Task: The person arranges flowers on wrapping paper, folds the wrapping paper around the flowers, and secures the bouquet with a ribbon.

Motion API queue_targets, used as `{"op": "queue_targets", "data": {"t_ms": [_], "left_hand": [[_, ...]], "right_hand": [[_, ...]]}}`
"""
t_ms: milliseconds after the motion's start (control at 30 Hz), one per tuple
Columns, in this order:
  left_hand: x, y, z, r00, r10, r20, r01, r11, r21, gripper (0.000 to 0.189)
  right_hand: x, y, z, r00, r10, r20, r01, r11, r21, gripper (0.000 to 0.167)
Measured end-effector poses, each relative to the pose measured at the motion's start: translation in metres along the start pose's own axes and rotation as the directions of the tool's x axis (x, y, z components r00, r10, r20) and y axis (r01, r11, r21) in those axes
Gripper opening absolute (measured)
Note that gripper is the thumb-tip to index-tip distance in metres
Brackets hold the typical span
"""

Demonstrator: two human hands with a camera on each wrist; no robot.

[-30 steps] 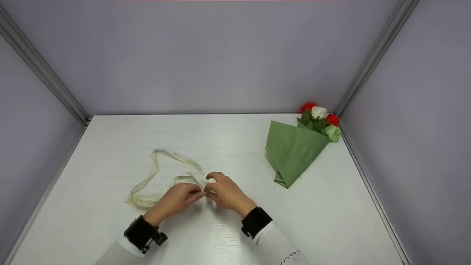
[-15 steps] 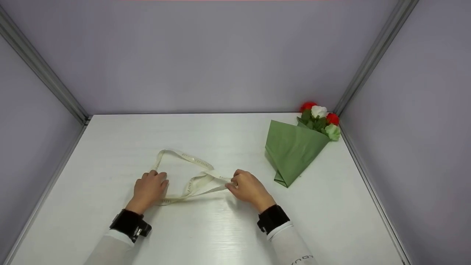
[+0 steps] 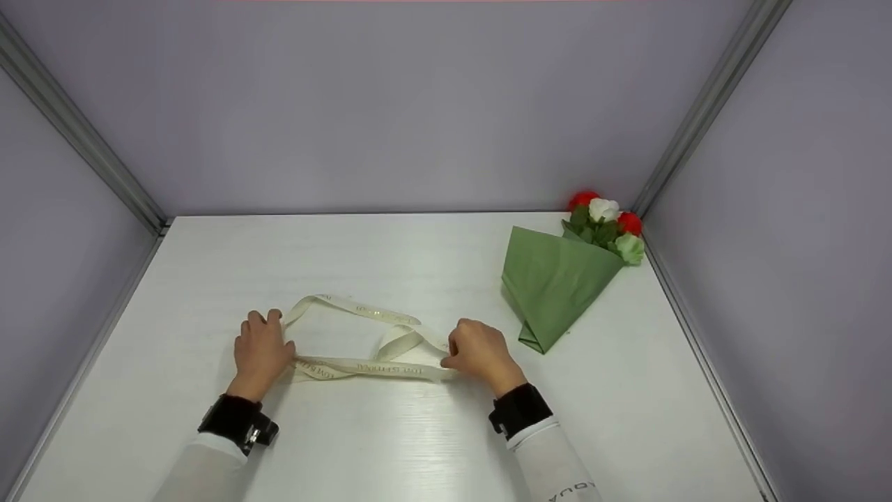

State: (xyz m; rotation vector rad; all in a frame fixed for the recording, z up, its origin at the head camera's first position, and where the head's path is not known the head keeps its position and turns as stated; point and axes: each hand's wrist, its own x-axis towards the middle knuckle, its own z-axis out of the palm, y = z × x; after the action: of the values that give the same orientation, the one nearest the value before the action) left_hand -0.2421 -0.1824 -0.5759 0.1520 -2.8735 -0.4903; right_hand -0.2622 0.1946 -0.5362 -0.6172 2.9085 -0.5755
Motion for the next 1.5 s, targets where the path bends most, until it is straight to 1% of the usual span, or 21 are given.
{"op": "queue_targets", "data": {"t_ms": [133,200,267,367,467,567,633,700,767,833,967,1067,1167,1233,1267,1300,1333,1400,1433,1467,1500], "left_hand": [[0.000,0.000,0.000,0.996,-0.071,0.052,0.072,0.997,-0.028,0.053],[0.001,0.001,0.001,0.994,-0.078,0.072,0.081,0.996,-0.035,0.053],[0.001,0.002,0.001,0.994,-0.072,0.080,0.075,0.996,-0.037,0.050],[0.001,0.004,0.002,0.996,-0.052,0.074,0.055,0.998,-0.037,0.045],[0.000,0.005,0.004,0.997,-0.033,0.065,0.036,0.998,-0.045,0.045],[-0.001,0.005,0.005,0.998,-0.014,0.058,0.019,0.997,-0.079,0.048],[0.000,0.004,0.006,0.999,0.006,0.046,-0.001,0.994,-0.114,0.049],[0.000,0.004,0.007,0.999,0.020,0.034,-0.014,0.989,-0.149,0.046],[0.001,0.003,0.007,0.999,0.030,0.020,-0.026,0.985,-0.172,0.038],[0.000,0.002,0.006,0.999,0.033,0.005,-0.031,0.985,-0.171,0.028],[0.001,-0.001,-0.003,0.999,0.019,-0.032,-0.023,0.992,-0.121,0.003],[0.004,-0.004,-0.014,0.999,-0.022,-0.041,0.017,0.993,-0.118,0.006],[0.009,-0.005,-0.029,0.997,-0.079,-0.007,0.076,0.977,-0.197,0.010],[0.013,-0.006,-0.042,0.998,-0.063,0.031,0.070,0.942,-0.329,0.013],[0.015,-0.007,-0.048,0.997,-0.048,0.053,0.065,0.913,-0.402,0.014],[0.016,-0.007,-0.055,0.996,-0.021,0.081,0.058,0.873,-0.484,0.015],[0.017,-0.007,-0.060,0.994,0.012,0.111,0.054,0.819,-0.571,0.016],[0.018,-0.008,-0.069,0.980,0.106,0.171,0.055,0.677,-0.734,0.016],[0.018,-0.008,-0.072,0.970,0.144,0.198,0.068,0.617,-0.784,0.016],[0.017,-0.007,-0.074,0.957,0.183,0.227,0.086,0.565,-0.821,0.018],[0.016,-0.006,-0.076,0.940,0.226,0.256,0.106,0.521,-0.847,0.020]], "right_hand": [[0.020,-0.014,0.009,0.996,0.004,-0.094,-0.005,1.000,-0.005,0.018],[0.033,-0.019,0.015,0.992,0.036,-0.122,-0.037,0.999,-0.010,0.019],[0.045,-0.022,0.020,0.989,0.081,-0.125,-0.083,0.996,-0.017,0.022],[0.059,-0.023,0.028,0.982,0.168,-0.085,-0.170,0.985,-0.016,0.029],[0.067,-0.023,0.034,0.975,0.221,-0.020,-0.221,0.975,-0.001,0.033],[0.070,-0.023,0.038,0.973,0.226,0.046,-0.227,0.974,0.016,0.032],[0.069,-0.022,0.039,0.974,0.214,0.079,-0.217,0.976,0.033,0.027],[0.068,-0.021,0.038,0.973,0.211,0.097,-0.216,0.975,0.052,0.021],[0.065,-0.020,0.034,0.972,0.216,0.091,-0.223,0.972,0.070,0.015],[0.060,-0.017,0.028,0.974,0.221,0.050,-0.224,0.973,0.059,0.012],[0.049,-0.010,0.010,0.972,0.202,-0.117,-0.205,0.979,-0.018,0.004],[0.038,-0.003,-0.009,0.955,0.182,-0.235,-0.196,0.980,-0.039,0.012],[0.028,0.006,-0.032,0.935,0.181,-0.306,-0.184,0.983,0.018,0.018],[0.020,0.013,-0.049,0.916,0.207,-0.345,-0.192,0.978,0.078,0.018],[0.016,0.016,-0.057,0.907,0.220,-0.358,-0.193,0.975,0.110,0.018],[0.012,0.019,-0.064,0.899,0.228,-0.374,-0.190,0.972,0.136,0.018],[0.009,0.022,-0.070,0.888,0.235,-0.395,-0.187,0.970,0.155,0.018],[0.003,0.026,-0.081,0.869,0.256,-0.423,-0.191,0.963,0.191,0.019],[0.002,0.027,-0.084,0.867,0.254,-0.428,-0.181,0.962,0.204,0.019],[0.001,0.028,-0.086,0.867,0.251,-0.431,-0.169,0.961,0.220,0.020],[0.000,0.028,-0.087,0.867,0.248,-0.433,-0.158,0.959,0.234,0.021]]}}
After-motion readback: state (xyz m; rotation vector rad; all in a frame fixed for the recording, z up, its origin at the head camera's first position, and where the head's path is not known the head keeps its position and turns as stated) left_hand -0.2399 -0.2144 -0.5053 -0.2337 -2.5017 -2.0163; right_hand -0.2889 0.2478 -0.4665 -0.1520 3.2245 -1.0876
